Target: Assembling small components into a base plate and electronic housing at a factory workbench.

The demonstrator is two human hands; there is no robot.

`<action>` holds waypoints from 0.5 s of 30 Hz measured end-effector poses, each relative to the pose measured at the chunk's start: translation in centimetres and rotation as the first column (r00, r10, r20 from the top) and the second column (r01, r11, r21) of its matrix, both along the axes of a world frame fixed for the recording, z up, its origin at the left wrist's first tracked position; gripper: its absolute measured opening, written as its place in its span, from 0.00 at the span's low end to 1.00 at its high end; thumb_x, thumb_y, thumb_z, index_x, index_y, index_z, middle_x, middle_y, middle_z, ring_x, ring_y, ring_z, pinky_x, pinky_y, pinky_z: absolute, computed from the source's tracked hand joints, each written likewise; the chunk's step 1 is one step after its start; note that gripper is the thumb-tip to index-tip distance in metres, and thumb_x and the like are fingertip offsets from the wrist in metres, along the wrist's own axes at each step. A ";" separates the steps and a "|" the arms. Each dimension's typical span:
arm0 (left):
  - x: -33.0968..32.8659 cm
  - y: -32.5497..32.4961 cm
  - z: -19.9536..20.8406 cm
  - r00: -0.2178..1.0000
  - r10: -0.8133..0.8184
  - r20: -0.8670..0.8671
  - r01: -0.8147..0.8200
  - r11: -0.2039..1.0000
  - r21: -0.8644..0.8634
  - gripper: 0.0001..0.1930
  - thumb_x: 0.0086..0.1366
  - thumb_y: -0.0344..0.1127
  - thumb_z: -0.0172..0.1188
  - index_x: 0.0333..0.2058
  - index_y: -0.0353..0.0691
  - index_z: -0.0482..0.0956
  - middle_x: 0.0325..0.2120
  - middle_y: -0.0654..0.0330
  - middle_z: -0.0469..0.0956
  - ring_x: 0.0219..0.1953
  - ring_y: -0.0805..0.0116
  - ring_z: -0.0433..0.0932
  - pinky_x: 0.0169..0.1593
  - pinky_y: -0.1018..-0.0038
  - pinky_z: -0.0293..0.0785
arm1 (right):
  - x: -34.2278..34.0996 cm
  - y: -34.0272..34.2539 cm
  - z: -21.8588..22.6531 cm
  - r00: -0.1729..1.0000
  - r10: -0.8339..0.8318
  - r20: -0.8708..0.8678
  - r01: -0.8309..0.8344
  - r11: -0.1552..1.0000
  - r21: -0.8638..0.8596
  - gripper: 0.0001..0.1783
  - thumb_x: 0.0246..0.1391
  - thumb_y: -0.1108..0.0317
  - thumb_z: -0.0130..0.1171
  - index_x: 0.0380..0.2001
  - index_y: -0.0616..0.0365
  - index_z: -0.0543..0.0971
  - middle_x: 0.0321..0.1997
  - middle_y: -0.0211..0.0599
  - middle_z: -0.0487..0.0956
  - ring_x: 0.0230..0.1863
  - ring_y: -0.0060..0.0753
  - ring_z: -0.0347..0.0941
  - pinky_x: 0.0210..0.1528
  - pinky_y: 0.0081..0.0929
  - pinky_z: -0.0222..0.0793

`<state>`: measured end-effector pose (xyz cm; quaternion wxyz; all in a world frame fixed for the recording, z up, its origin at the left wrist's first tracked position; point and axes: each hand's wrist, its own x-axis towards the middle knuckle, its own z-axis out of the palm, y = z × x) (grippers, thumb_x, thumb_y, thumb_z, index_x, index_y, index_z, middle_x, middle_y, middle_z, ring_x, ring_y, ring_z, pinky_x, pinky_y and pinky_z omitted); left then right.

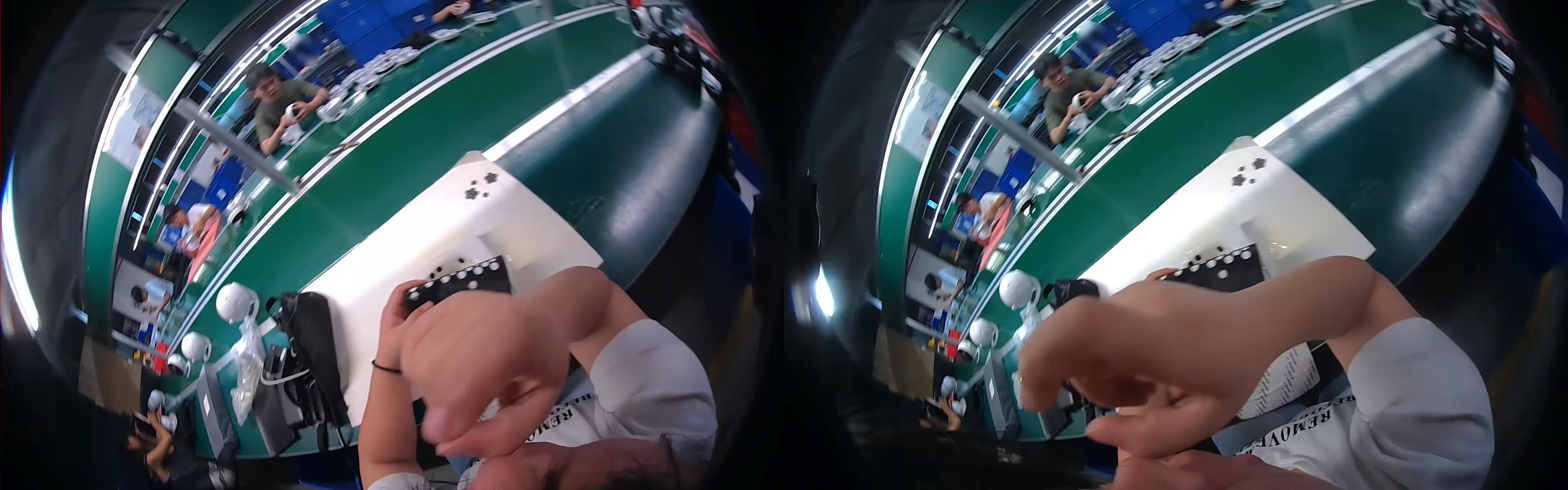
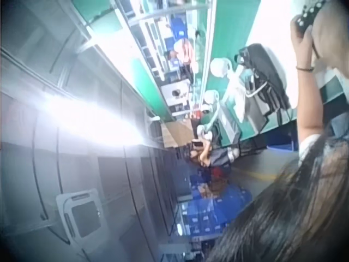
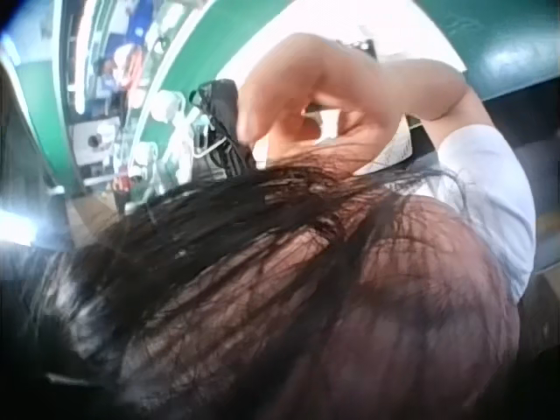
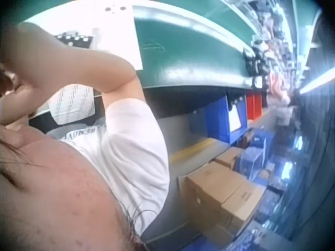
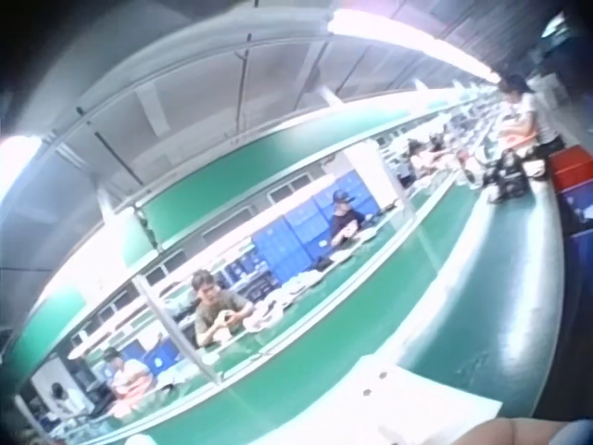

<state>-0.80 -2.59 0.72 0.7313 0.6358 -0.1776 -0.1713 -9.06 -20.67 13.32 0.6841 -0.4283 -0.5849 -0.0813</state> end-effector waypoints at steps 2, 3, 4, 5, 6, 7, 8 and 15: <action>-0.5 -0.2 0.8 1.000 -0.025 -0.013 0.025 1.000 0.008 0.18 0.54 0.20 0.53 0.45 0.36 0.66 0.33 0.61 0.71 0.35 0.76 0.70 0.38 0.82 0.68 | -0.2 0.2 0.1 0.999 -0.038 0.017 0.037 0.999 0.029 0.03 0.41 0.74 0.57 0.22 0.59 0.73 0.16 0.31 0.69 0.17 0.36 0.64 0.23 0.31 0.55; -0.6 -0.1 1.1 1.000 -0.007 -0.022 0.008 1.000 0.018 0.18 0.54 0.20 0.53 0.45 0.36 0.66 0.33 0.61 0.71 0.35 0.76 0.70 0.38 0.81 0.68 | 0.4 0.5 -0.1 0.988 -0.066 0.140 0.066 0.998 0.002 0.13 0.43 0.68 0.56 0.33 0.56 0.67 0.17 0.31 0.68 0.17 0.32 0.65 0.21 0.28 0.56; -0.7 0.0 1.2 0.999 0.001 -0.036 0.000 1.000 0.027 0.18 0.54 0.19 0.52 0.45 0.36 0.66 0.33 0.61 0.71 0.35 0.76 0.70 0.38 0.81 0.68 | 0.7 0.5 -0.4 0.961 -0.097 0.258 0.107 0.994 -0.024 0.23 0.46 0.63 0.56 0.43 0.54 0.60 0.18 0.31 0.67 0.18 0.29 0.66 0.19 0.25 0.57; -0.6 0.0 1.2 0.999 0.012 -0.048 -0.010 0.999 0.037 0.18 0.54 0.19 0.52 0.45 0.36 0.66 0.32 0.62 0.71 0.35 0.76 0.70 0.38 0.81 0.68 | 0.2 0.3 -0.5 0.979 -0.080 0.185 0.087 0.996 -0.029 0.24 0.45 0.62 0.56 0.44 0.52 0.59 0.17 0.32 0.68 0.19 0.35 0.67 0.20 0.28 0.57; 0.0 0.2 0.5 0.999 0.048 -0.004 -0.047 0.985 0.166 0.18 0.54 0.19 0.52 0.44 0.36 0.66 0.33 0.62 0.71 0.35 0.77 0.69 0.39 0.81 0.66 | -0.1 0.3 -0.8 0.978 -0.102 0.180 0.109 0.994 -0.030 0.24 0.45 0.62 0.56 0.44 0.52 0.59 0.17 0.32 0.68 0.19 0.35 0.67 0.20 0.28 0.57; 0.2 0.4 0.1 0.999 0.039 -0.006 -0.038 0.985 0.168 0.18 0.54 0.19 0.52 0.44 0.36 0.66 0.33 0.62 0.71 0.35 0.77 0.69 0.39 0.81 0.66 | -0.3 0.6 -1.1 0.985 -0.064 0.161 0.072 0.997 -0.040 0.24 0.45 0.62 0.56 0.44 0.53 0.59 0.17 0.32 0.68 0.19 0.35 0.68 0.20 0.27 0.57; 0.4 0.5 -0.3 1.000 0.020 0.021 -0.022 0.993 0.115 0.18 0.54 0.19 0.52 0.44 0.36 0.66 0.33 0.62 0.70 0.36 0.77 0.69 0.40 0.81 0.66 | -0.5 0.7 -1.2 0.989 -0.024 0.143 0.031 0.998 -0.048 0.24 0.46 0.63 0.55 0.45 0.53 0.59 0.17 0.32 0.68 0.19 0.35 0.68 0.20 0.27 0.57; 0.4 0.4 0.0 1.000 -0.003 -0.002 0.003 0.996 0.087 0.18 0.54 0.20 0.52 0.45 0.35 0.66 0.34 0.62 0.70 0.37 0.77 0.68 0.41 0.81 0.65 | 0.7 1.0 -0.7 0.965 0.088 0.247 -0.096 0.995 0.020 0.24 0.47 0.62 0.54 0.45 0.56 0.58 0.16 0.32 0.69 0.18 0.34 0.68 0.20 0.25 0.58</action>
